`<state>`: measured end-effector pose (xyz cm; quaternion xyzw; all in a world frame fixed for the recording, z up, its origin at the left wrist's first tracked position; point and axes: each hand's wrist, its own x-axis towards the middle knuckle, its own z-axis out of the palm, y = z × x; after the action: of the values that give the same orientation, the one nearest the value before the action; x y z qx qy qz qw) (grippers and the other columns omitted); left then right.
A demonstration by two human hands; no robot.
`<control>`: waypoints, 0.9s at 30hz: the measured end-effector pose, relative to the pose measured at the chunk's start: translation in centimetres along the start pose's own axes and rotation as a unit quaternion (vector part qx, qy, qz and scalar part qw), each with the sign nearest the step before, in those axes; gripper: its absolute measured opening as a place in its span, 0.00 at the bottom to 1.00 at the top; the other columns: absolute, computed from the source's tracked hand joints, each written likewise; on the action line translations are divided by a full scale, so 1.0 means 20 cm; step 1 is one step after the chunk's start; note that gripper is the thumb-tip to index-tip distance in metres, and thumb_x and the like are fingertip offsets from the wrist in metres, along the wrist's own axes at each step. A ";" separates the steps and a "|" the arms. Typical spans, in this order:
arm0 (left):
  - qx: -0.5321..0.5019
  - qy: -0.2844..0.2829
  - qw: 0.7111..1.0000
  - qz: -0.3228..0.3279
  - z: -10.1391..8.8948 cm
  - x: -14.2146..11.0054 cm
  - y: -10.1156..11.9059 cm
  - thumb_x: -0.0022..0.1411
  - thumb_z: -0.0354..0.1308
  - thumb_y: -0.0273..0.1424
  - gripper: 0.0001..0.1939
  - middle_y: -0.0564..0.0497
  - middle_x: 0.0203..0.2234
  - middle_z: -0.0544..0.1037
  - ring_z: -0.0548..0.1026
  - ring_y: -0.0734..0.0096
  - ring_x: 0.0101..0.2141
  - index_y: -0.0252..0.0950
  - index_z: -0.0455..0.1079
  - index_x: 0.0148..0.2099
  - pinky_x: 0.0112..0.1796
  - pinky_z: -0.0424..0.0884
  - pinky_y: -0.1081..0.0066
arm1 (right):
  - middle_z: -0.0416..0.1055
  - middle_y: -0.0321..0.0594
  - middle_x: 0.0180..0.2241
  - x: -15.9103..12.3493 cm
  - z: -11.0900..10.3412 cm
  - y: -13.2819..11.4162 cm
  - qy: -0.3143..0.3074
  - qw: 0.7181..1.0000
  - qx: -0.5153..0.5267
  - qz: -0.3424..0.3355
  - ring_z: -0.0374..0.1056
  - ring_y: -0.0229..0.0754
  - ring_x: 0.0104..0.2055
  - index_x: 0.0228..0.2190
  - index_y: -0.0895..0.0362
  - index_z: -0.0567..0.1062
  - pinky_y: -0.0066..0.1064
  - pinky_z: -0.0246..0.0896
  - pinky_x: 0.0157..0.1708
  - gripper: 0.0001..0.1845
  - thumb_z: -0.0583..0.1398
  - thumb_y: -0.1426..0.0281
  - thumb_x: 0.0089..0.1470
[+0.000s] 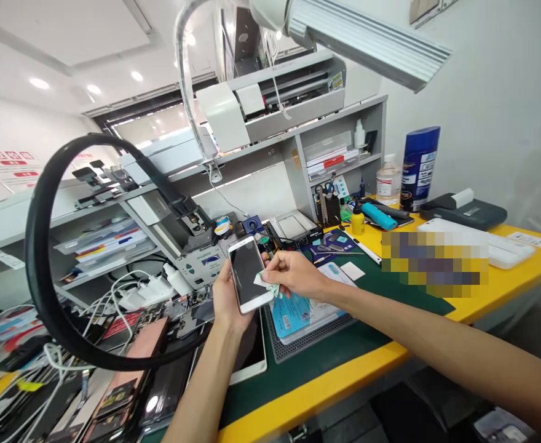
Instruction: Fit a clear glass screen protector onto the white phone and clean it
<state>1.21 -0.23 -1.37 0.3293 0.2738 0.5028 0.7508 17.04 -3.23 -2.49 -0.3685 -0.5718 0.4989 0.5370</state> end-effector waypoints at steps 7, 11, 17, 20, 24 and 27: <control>0.026 0.036 0.999 -0.027 0.03 -0.02 -0.05 0.71 0.48 0.37 0.18 0.44 0.31 0.83 0.83 0.58 0.33 0.31 0.75 0.45 0.40 0.79 0.60 | 0.64 0.28 0.16 0.04 -0.05 0.00 0.077 0.997 0.024 -0.017 0.58 0.30 0.14 0.27 0.58 0.70 0.21 0.51 0.12 0.11 0.67 0.68 0.49; 0.008 -0.016 0.998 -0.055 0.04 -0.04 -0.08 0.71 0.48 0.38 0.19 0.43 0.33 0.83 0.82 0.57 0.36 0.32 0.75 0.47 0.43 0.78 0.56 | 0.65 0.28 0.17 0.07 -0.09 0.01 0.127 0.991 0.023 -0.043 0.58 0.30 0.16 0.27 0.58 0.70 0.23 0.53 0.15 0.10 0.65 0.67 0.50; 0.000 -0.078 0.986 -0.144 0.06 -0.07 -0.11 0.71 0.46 0.42 0.24 0.34 0.42 0.81 0.82 0.52 0.36 0.28 0.73 0.52 0.37 0.79 0.52 | 0.66 0.32 0.19 0.11 -0.15 0.05 0.189 0.982 0.008 -0.019 0.58 0.32 0.17 0.29 0.59 0.74 0.24 0.52 0.15 0.10 0.65 0.64 0.50; 0.011 -0.105 0.983 -0.149 0.06 -0.07 -0.11 0.71 0.45 0.42 0.26 0.33 0.43 0.80 0.81 0.56 0.32 0.26 0.72 0.54 0.34 0.79 0.56 | 0.64 0.31 0.17 0.12 -0.17 0.05 0.191 0.982 -0.009 0.002 0.57 0.33 0.17 0.30 0.59 0.77 0.25 0.50 0.14 0.10 0.64 0.64 0.49; 0.014 -0.124 0.978 -0.165 0.05 -0.07 -0.10 0.72 0.43 0.42 0.26 0.34 0.42 0.80 0.81 0.57 0.31 0.28 0.71 0.56 0.32 0.78 0.58 | 0.62 0.32 0.16 0.12 -0.18 0.05 0.193 0.980 -0.041 0.013 0.55 0.34 0.16 0.29 0.60 0.78 0.26 0.48 0.14 0.11 0.63 0.63 0.51; 0.026 -0.144 0.970 -0.192 0.04 -0.07 -0.09 0.71 0.43 0.43 0.27 0.34 0.40 0.80 0.80 0.57 0.30 0.26 0.72 0.54 0.30 0.78 0.60 | 0.68 0.36 0.19 0.11 -0.17 0.05 0.186 0.980 -0.076 -0.002 0.59 0.35 0.19 0.26 0.60 0.77 0.26 0.52 0.17 0.13 0.62 0.62 0.52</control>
<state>2.38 -2.26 -2.16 0.3592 0.2338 0.2889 0.8560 20.00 -0.27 -3.24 -0.4934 -0.4989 0.3757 0.6054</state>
